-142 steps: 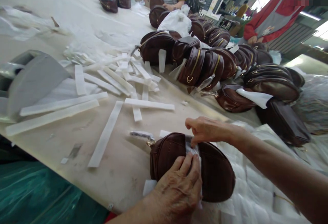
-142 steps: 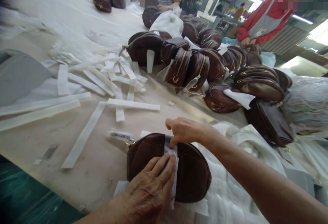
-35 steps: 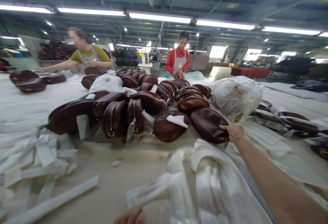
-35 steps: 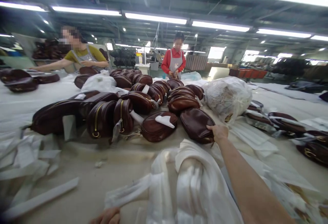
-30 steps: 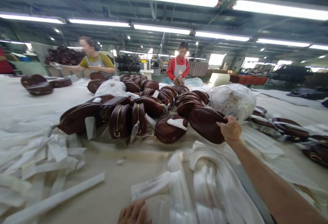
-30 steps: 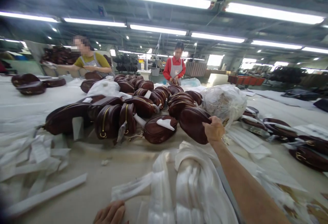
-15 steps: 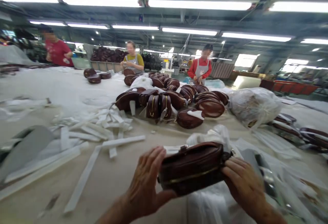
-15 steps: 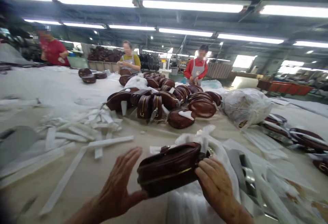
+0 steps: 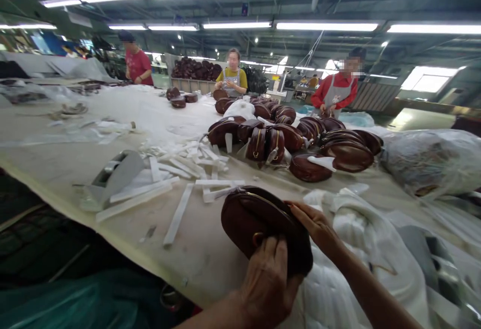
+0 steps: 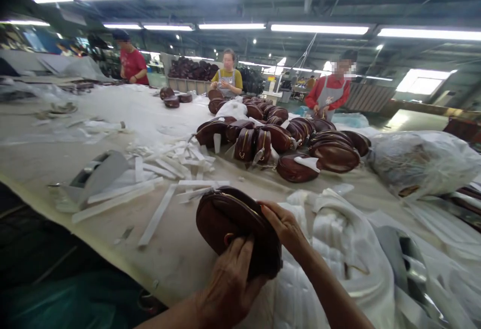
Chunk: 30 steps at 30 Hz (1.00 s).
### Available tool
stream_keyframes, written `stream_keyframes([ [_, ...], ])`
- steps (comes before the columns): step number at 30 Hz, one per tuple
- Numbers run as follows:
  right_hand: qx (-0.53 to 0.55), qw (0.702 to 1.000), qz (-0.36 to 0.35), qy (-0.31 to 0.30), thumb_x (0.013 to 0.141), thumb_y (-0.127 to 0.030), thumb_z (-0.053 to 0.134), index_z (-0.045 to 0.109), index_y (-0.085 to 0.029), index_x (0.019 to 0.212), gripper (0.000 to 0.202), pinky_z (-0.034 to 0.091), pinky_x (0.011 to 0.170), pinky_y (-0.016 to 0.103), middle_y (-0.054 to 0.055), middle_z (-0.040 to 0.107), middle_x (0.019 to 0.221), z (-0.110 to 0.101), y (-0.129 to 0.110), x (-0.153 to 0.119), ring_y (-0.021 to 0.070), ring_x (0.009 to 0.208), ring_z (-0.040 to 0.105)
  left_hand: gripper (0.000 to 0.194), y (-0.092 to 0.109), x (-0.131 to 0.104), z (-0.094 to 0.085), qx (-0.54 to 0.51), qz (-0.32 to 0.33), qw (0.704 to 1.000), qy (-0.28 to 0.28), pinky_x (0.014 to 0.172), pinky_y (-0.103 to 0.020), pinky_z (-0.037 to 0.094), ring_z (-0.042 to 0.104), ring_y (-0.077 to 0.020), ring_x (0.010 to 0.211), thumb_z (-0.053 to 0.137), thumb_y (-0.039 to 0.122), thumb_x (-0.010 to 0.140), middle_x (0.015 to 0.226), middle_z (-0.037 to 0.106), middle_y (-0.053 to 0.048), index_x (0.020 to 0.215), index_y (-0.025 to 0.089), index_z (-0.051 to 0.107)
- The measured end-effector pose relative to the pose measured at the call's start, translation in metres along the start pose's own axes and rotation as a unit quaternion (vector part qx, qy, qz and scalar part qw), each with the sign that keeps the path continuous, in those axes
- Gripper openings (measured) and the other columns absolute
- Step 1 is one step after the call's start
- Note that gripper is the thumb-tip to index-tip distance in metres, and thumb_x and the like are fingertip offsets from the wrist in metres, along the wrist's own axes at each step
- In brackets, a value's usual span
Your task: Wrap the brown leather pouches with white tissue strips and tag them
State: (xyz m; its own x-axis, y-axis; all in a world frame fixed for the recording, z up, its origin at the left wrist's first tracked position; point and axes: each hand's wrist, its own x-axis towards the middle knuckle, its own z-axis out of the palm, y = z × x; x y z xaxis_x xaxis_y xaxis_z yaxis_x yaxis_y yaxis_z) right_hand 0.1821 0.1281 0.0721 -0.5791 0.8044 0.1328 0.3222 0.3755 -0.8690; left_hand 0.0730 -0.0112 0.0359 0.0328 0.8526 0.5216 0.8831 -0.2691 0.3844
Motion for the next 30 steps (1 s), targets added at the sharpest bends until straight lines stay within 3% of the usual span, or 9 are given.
stream_keyframes([
  [4,-0.072,0.993,-0.096,-0.016,0.080,-0.041,0.061,0.053,-0.025,0.128,0.051,0.041,0.102,0.040,0.007,0.058,0.126,0.008,0.002,-0.014,0.0249,0.118,0.053,0.056,-0.013,-0.008,-0.006,0.033,0.030,0.998,-0.044,0.084,-0.051,0.053,0.056,-0.0377,0.104,0.058,0.032,0.078,0.117,0.052,-0.029,0.121,-0.001,0.046],
  [8,-0.120,0.982,-0.143,-0.003,0.084,-0.037,0.057,0.048,-0.027,0.133,0.051,0.039,0.105,0.042,0.008,0.052,0.134,0.014,0.011,-0.015,0.0246,0.122,0.049,0.018,-0.036,-0.002,-0.037,-0.052,0.087,0.995,0.001,0.081,-0.034,0.055,0.061,-0.0209,0.089,0.051,0.024,0.086,0.104,0.062,-0.013,0.096,0.014,0.061],
  [11,-0.130,0.980,-0.150,-0.006,0.084,-0.038,0.057,0.048,-0.027,0.133,0.051,0.039,0.105,0.042,0.008,0.050,0.136,0.015,0.014,-0.014,0.0251,0.124,0.048,0.015,-0.067,0.016,-0.069,-0.022,0.012,0.994,0.109,0.087,-0.033,0.051,0.058,-0.0183,0.094,0.050,0.019,0.088,0.098,0.063,-0.009,0.098,0.013,0.060],
  [14,-0.128,0.981,-0.147,-0.009,0.084,-0.039,0.057,0.049,-0.027,0.133,0.051,0.040,0.104,0.041,0.008,0.051,0.135,0.014,0.012,-0.015,0.0251,0.124,0.048,0.020,-0.097,0.030,-0.086,0.021,-0.032,0.994,0.099,0.089,-0.036,0.051,0.057,-0.0206,0.099,0.052,0.022,0.087,0.104,0.061,-0.010,0.104,0.012,0.057],
  [19,-0.121,0.989,-0.089,0.004,0.077,-0.044,0.061,0.050,-0.026,0.131,0.058,0.042,0.100,0.044,0.008,0.056,0.128,0.014,0.004,-0.015,0.0274,0.119,0.051,0.035,-0.115,0.031,-0.074,0.046,-0.013,0.999,0.016,0.091,-0.042,0.048,0.056,-0.0248,0.105,0.055,0.029,0.086,0.112,0.060,-0.011,0.116,0.012,0.051],
  [23,-0.101,0.994,0.036,-0.024,0.068,-0.045,0.068,0.062,-0.022,0.110,0.048,0.049,0.080,0.040,0.007,0.068,0.097,0.013,-0.010,-0.012,0.0273,0.091,0.062,0.035,-0.109,0.027,-0.071,0.072,0.013,0.992,0.105,0.093,-0.040,0.046,0.054,-0.0235,0.110,0.048,0.029,0.091,0.114,0.058,-0.011,0.123,0.015,0.045],
  [26,0.037,0.992,0.117,-0.015,0.066,-0.040,0.067,0.066,-0.020,0.086,0.028,0.047,0.066,0.030,0.002,0.068,0.077,0.002,-0.013,-0.010,0.0209,0.074,0.061,0.038,-0.114,0.021,-0.071,0.085,-0.012,0.976,0.202,0.099,-0.040,0.042,0.047,-0.0239,0.119,0.044,0.029,0.093,0.122,0.053,-0.012,0.129,0.017,0.040],
  [28,0.163,0.972,0.171,0.016,0.063,-0.039,0.069,0.065,-0.020,0.081,0.027,0.046,0.059,0.028,0.000,0.067,0.071,-0.013,-0.009,-0.013,0.0190,0.068,0.061,0.039,-0.127,0.013,-0.062,0.087,-0.060,0.965,0.239,0.098,-0.040,0.043,0.047,-0.0242,0.119,0.041,0.032,0.094,0.123,0.051,-0.012,0.130,0.017,0.039],
  [30,0.265,0.939,0.213,0.054,0.060,-0.040,0.072,0.065,-0.019,0.081,0.030,0.047,0.057,0.028,0.000,0.068,0.069,-0.035,-0.001,-0.015,0.0192,0.063,0.062,0.039,-0.145,0.003,-0.041,0.101,-0.108,0.964,0.222,0.092,-0.038,0.047,0.052,-0.0234,0.113,0.039,0.036,0.094,0.119,0.054,-0.012,0.128,0.017,0.040],
])
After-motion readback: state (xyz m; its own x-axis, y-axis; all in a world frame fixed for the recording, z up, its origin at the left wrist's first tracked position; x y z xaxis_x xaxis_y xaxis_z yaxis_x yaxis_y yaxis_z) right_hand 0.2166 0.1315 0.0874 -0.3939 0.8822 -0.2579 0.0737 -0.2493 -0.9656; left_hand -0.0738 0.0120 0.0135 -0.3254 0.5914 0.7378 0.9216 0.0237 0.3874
